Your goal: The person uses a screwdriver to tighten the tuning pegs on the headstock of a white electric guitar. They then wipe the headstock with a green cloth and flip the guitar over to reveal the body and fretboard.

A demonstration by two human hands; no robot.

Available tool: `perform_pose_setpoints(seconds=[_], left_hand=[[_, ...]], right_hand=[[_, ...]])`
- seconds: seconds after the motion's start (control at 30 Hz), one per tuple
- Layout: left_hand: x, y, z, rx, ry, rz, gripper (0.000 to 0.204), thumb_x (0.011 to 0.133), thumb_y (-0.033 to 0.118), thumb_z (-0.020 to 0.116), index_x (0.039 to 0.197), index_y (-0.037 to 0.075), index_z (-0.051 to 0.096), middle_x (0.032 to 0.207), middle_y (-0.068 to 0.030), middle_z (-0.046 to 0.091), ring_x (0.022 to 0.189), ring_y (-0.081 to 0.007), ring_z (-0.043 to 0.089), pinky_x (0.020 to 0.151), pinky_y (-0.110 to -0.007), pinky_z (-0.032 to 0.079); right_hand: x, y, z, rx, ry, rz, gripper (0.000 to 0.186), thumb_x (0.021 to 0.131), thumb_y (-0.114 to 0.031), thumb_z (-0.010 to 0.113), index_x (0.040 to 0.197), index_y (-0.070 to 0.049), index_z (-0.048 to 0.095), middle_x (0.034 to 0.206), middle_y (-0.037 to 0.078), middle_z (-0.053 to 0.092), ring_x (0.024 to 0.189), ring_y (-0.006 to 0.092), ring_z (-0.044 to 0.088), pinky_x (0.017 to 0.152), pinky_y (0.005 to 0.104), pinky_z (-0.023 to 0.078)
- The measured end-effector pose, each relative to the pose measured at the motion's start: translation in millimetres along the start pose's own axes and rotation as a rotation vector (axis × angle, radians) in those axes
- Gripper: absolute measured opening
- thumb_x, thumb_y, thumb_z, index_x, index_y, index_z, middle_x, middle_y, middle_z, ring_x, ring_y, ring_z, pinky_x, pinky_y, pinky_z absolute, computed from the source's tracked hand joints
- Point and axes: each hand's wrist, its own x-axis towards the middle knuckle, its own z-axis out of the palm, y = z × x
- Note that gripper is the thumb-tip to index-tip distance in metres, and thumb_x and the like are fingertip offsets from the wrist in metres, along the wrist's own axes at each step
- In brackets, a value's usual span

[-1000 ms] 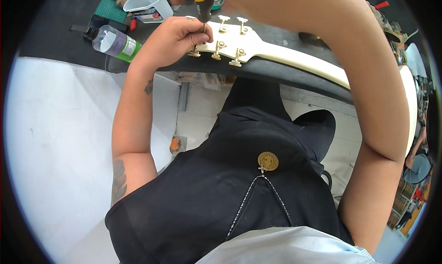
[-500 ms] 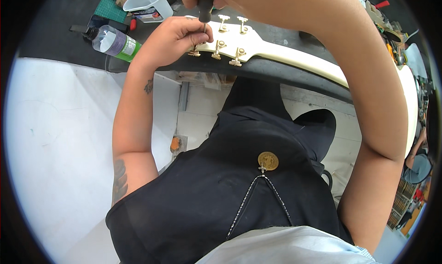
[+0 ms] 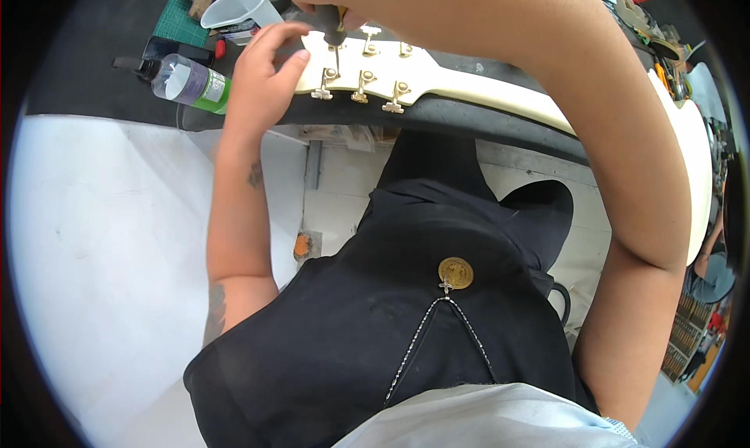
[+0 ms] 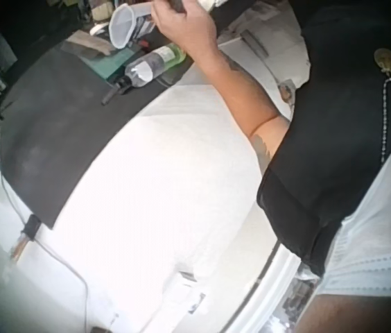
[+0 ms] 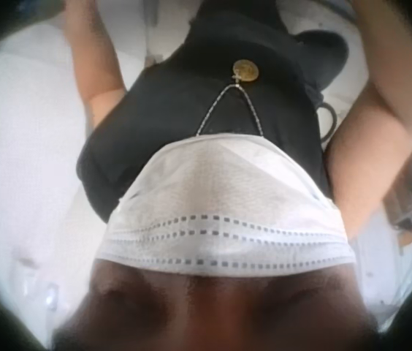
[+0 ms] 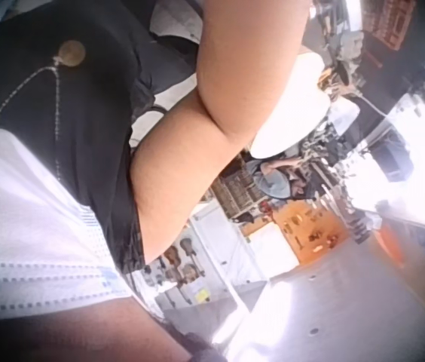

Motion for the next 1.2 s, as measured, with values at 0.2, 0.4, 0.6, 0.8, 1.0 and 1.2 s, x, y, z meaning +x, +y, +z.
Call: perform_pose_setpoints(seconds=[0.2,0.4,0.6,0.8,1.0,1.2], left_hand=[[-15.6,-4.5,8.7,-0.291,-0.215,-0.757,0.041,0.098,0.037,0.073,0.113,0.000,0.069,0.093,-0.0053,0.069,0.073,-0.0073,0.057,0.062,-0.022,0.043],[-17.8,-12.8,22.9,-0.475,-0.236,-0.752,0.033,0.097,0.033,0.073,0.111,0.003,0.070,0.085,0.0021,0.065,0.067,-0.0029,0.052,0.052,-0.018,0.032],[-17.7,-15.1,24.5,-0.560,-0.175,-0.768,0.035,0.093,0.036,0.077,0.105,0.004,0.070,0.086,0.0005,0.066,0.068,-0.0049,0.053,0.057,-0.020,0.039],[-18.9,-15.5,22.9,-0.546,-0.204,-0.751,0.031,0.094,0.034,0.076,0.103,0.005,0.070,0.085,0.0018,0.065,0.068,-0.0046,0.052,0.058,-0.020,0.038],[-18.4,-15.2,26.8,-0.557,-0.172,-0.770,0.031,0.093,0.036,0.076,0.103,0.006,0.071,0.084,0.0032,0.065,0.070,-0.0035,0.052,0.061,-0.020,0.039],[-19.4,-12.4,25.1,-0.561,-0.178,-0.759,0.030,0.094,0.035,0.076,0.103,0.007,0.071,0.084,0.0040,0.065,0.072,-0.0027,0.054,0.063,-0.020,0.040]], right_hand=[[-6.2,-1.5,-10.0,0.036,0.016,-0.057,0.016,0.090,-0.001,0.063,0.102,0.005,0.070,0.089,0.023,0.071,0.089,0.0373,0.073,0.079,0.0447,0.059],[15.3,4.5,4.9,-0.016,-0.078,0.030,0.014,0.084,-0.003,0.067,0.094,0.004,0.073,0.083,0.022,0.071,0.081,0.0373,0.073,0.074,0.0448,0.059],[27.1,5.9,0.8,-0.011,-0.117,0.011,0.016,0.077,-0.010,0.072,0.089,0.000,0.076,0.082,0.019,0.073,0.079,0.0363,0.074,0.068,0.0410,0.058],[24.6,-11.6,-4.4,-0.074,-0.167,0.186,0.015,0.080,-0.008,0.070,0.090,0.002,0.076,0.088,0.021,0.074,0.084,0.0368,0.074,0.072,0.0442,0.059],[6.1,0.1,1.0,0.066,-0.095,0.099,0.017,0.086,-0.008,0.067,0.092,0.004,0.076,0.088,0.024,0.074,0.085,0.0373,0.075,0.075,0.0451,0.060],[13.0,8.3,-0.3,0.056,-0.200,0.107,0.017,0.088,-0.012,0.067,0.089,0.001,0.079,0.087,0.021,0.074,0.084,0.0355,0.075,0.074,0.0430,0.061]])
